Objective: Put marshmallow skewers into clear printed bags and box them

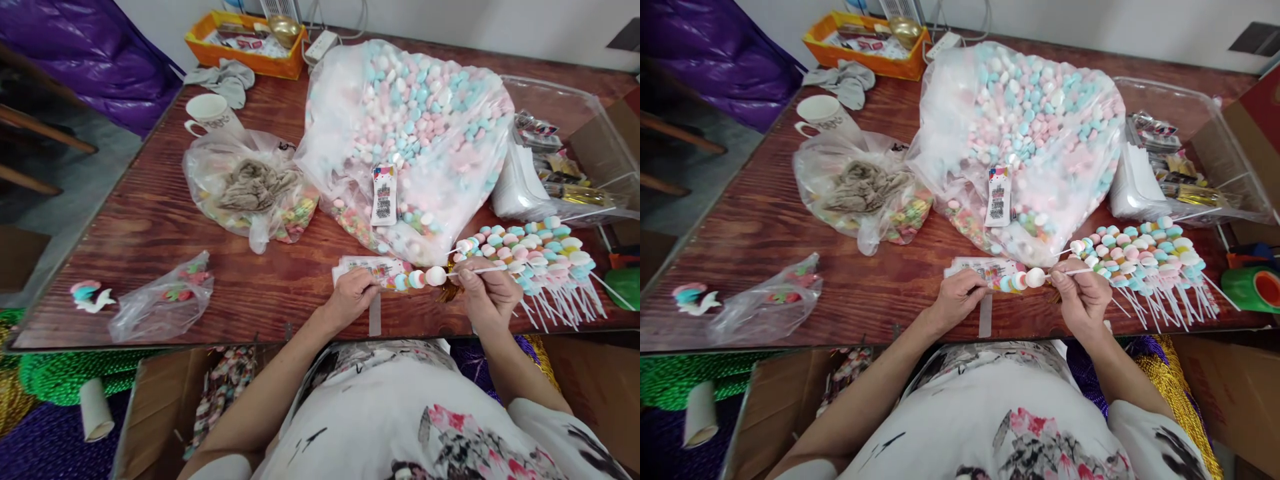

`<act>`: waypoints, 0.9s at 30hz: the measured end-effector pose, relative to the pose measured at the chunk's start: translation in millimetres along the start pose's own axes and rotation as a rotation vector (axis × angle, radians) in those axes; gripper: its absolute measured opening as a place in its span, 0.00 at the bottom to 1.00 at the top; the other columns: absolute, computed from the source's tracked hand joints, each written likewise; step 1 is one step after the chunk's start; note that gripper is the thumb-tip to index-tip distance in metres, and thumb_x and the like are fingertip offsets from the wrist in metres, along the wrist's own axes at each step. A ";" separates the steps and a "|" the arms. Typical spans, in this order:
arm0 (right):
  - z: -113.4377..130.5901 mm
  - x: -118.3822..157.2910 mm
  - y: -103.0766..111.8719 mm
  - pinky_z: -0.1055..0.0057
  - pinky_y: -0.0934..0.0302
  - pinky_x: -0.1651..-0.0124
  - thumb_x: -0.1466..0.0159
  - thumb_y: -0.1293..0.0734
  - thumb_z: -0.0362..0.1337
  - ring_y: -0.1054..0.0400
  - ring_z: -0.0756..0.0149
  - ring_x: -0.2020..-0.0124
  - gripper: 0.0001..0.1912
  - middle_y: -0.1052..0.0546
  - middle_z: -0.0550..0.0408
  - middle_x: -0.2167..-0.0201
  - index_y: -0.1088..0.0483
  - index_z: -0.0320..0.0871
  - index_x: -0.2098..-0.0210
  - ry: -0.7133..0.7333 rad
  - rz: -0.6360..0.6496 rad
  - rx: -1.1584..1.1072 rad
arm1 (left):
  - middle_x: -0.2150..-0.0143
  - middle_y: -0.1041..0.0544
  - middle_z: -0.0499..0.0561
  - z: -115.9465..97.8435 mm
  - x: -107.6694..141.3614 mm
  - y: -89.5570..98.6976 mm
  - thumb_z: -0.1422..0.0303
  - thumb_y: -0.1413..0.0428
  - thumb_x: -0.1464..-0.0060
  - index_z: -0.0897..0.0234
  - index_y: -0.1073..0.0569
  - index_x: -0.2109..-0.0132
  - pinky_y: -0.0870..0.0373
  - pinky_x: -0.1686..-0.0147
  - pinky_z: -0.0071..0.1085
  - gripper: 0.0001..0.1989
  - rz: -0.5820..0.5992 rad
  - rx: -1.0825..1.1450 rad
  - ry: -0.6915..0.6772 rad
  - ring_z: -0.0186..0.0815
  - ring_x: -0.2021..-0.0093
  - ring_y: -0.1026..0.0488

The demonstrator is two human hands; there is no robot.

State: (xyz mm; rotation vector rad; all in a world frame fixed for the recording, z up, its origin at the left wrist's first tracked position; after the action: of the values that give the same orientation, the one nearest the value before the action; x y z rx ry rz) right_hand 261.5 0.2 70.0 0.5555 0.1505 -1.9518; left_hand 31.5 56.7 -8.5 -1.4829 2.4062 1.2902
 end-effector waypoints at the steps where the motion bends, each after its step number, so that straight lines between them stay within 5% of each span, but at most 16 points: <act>1: -0.9 1.4 -1.8 0.67 0.33 0.66 0.38 0.32 0.34 0.30 0.68 0.73 0.03 0.24 0.58 0.75 0.26 0.46 0.69 0.000 0.005 -0.003 | 0.74 0.29 0.49 -2.2 -0.2 -1.0 0.68 0.47 0.38 0.64 0.28 0.69 0.36 0.68 0.29 0.11 0.016 -0.020 -0.030 0.33 0.70 0.33; 6: -10.6 1.4 -8.5 0.70 0.37 0.71 0.37 0.33 0.35 0.33 0.70 0.76 0.04 0.27 0.59 0.76 0.27 0.46 0.68 -0.093 0.028 -0.174 | 0.70 0.26 0.52 -7.5 -1.1 -1.0 0.68 0.48 0.37 0.65 0.27 0.66 0.35 0.65 0.31 0.10 0.039 -0.052 -0.147 0.35 0.67 0.32; 10: -1.6 -1.4 -7.6 0.65 0.33 0.63 0.38 0.32 0.32 0.29 0.66 0.70 0.04 0.24 0.57 0.72 0.26 0.47 0.65 0.089 0.093 -0.037 | 0.70 0.25 0.52 -8.7 -1.8 5.5 0.68 0.47 0.38 0.65 0.27 0.65 0.34 0.64 0.31 0.08 0.025 -0.046 -0.182 0.34 0.67 0.32; 13: -0.9 -1.9 -14.6 0.65 0.33 0.65 0.37 0.33 0.34 0.29 0.66 0.71 0.03 0.24 0.57 0.73 0.26 0.46 0.67 0.040 0.214 -0.102 | 0.68 0.24 0.53 -9.5 -1.5 6.4 0.67 0.48 0.37 0.65 0.27 0.63 0.33 0.62 0.32 0.08 0.064 -0.028 -0.149 0.35 0.66 0.31; 20: -20.6 1.6 -31.9 0.71 0.38 0.70 0.38 0.32 0.38 0.33 0.70 0.74 0.06 0.26 0.59 0.75 0.26 0.44 0.70 -0.174 0.160 -0.279 | 0.71 0.27 0.52 -14.6 0.3 2.8 0.61 0.47 0.38 0.65 0.28 0.67 0.33 0.64 0.31 0.14 0.114 0.052 -0.049 0.36 0.67 0.31; 24: -29.0 0.1 -35.9 0.73 0.39 0.72 0.40 0.30 0.41 0.34 0.71 0.76 0.09 0.27 0.59 0.77 0.28 0.43 0.73 -0.339 0.094 -0.412 | 0.66 0.24 0.53 -15.2 2.4 4.0 0.56 0.43 0.42 0.66 0.26 0.58 0.32 0.61 0.31 0.16 0.121 0.177 0.045 0.36 0.64 0.29; 27: -26.1 -2.3 -32.6 0.74 0.39 0.72 0.41 0.29 0.41 0.34 0.71 0.75 0.10 0.27 0.58 0.77 0.29 0.43 0.74 -0.328 -0.015 -0.446 | 0.64 0.24 0.52 -17.3 6.0 -0.6 0.57 0.38 0.47 0.67 0.26 0.54 0.31 0.61 0.31 0.19 0.142 0.257 0.130 0.35 0.65 0.29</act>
State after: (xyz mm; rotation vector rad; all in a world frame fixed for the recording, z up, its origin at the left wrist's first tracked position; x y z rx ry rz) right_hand 241.5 25.5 43.3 -0.0584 0.3698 -1.9141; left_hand 35.0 40.8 -0.1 -1.3866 2.6808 0.8838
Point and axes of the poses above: each hand's wrist, its own x-axis away from the middle knuckle, its own y-axis out of the back of the hand, z = x × y, the point moved 4 cm from there along -x, towards the middle knuckle
